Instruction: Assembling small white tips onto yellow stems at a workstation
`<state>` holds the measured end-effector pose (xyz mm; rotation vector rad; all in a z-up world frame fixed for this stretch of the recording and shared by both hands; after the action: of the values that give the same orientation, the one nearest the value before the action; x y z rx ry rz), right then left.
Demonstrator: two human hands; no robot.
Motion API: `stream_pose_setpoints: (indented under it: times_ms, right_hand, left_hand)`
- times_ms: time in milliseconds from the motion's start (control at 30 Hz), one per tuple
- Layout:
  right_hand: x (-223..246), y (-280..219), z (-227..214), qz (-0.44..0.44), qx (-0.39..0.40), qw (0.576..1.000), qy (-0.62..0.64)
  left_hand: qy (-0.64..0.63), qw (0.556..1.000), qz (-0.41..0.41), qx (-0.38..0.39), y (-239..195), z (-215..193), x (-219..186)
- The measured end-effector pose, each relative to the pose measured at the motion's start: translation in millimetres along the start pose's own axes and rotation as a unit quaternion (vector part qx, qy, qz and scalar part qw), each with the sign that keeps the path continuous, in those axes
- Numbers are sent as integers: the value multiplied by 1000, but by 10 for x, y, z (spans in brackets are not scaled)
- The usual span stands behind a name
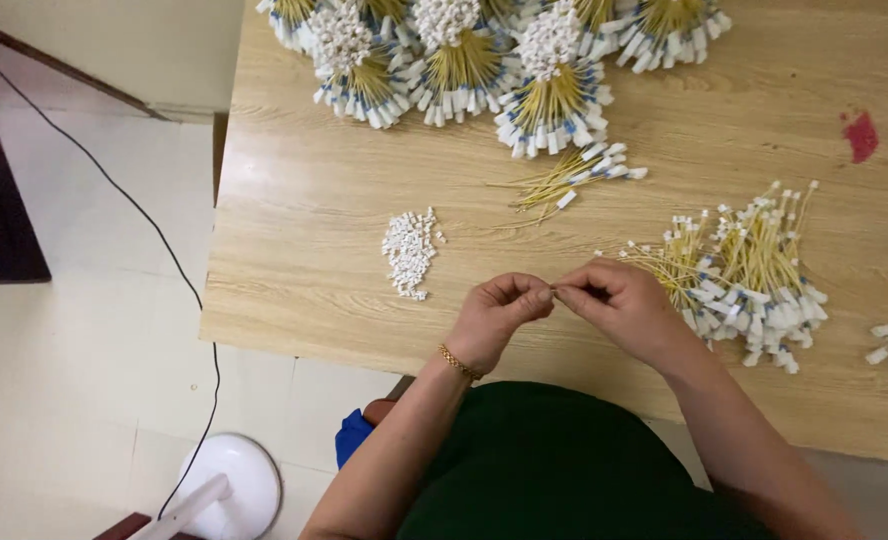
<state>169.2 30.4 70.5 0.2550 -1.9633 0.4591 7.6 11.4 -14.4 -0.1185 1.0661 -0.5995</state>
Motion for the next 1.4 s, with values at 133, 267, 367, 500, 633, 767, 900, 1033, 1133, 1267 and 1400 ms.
stream_pose_setpoints:
  times_ms: [133,267,367,500,633,767,900,1033,1133,1267,1400]
  right_hand:
    - [-19,46,64,27,-21,999,37]
    - [-340,114,173,95,-62,987,116]
    - [-322,118,111,123,-83,982,115]
    - [-371,75,120,126,-91,975,157]
    - [-299,65,142,123,-85,976,160]
    - [-334,73,161,118,-70,974,179]
    - [-205,39,93,93,-81,973,195]
    - [-126,19,5,70,-93,978,174]
    - [-27,2,-15,59,-87,981,163]
    - [265,-83,-78,22,-112,988,104]
    - [434,-127,-152,12,-119,993,-7]
  left_hand:
    - [-38,999,-10,-6,19,-14,56]
    - [33,999,0,-6,96,-146,104]
    - [304,950,38,-54,128,-367,-232]
    - [758,603,131,-212,486,-1221,-175]
    - [798,555,119,-202,494,-1375,-400]
    - [825,514,121,-201,616,-1537,-338]
    - [813,550,67,-180,652,-1539,-314]
    - [593,776,160,-148,415,-888,-690]
    - [268,950,149,-51,309,-450,-713]
    - [4,997,77,6,255,-98,-470]
    - [-93,993,49,47,218,38,-328]
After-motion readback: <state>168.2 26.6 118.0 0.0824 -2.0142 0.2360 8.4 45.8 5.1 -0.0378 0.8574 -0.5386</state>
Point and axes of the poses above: each hand's wrist, its own y-axis towards the middle knuckle, its own z-axis out of the palm, x = y × z, the point moved 4 cm from there along y, towards the middle knuckle, and after that the axes turned 11 degrees about x, right-handed, at the moved point
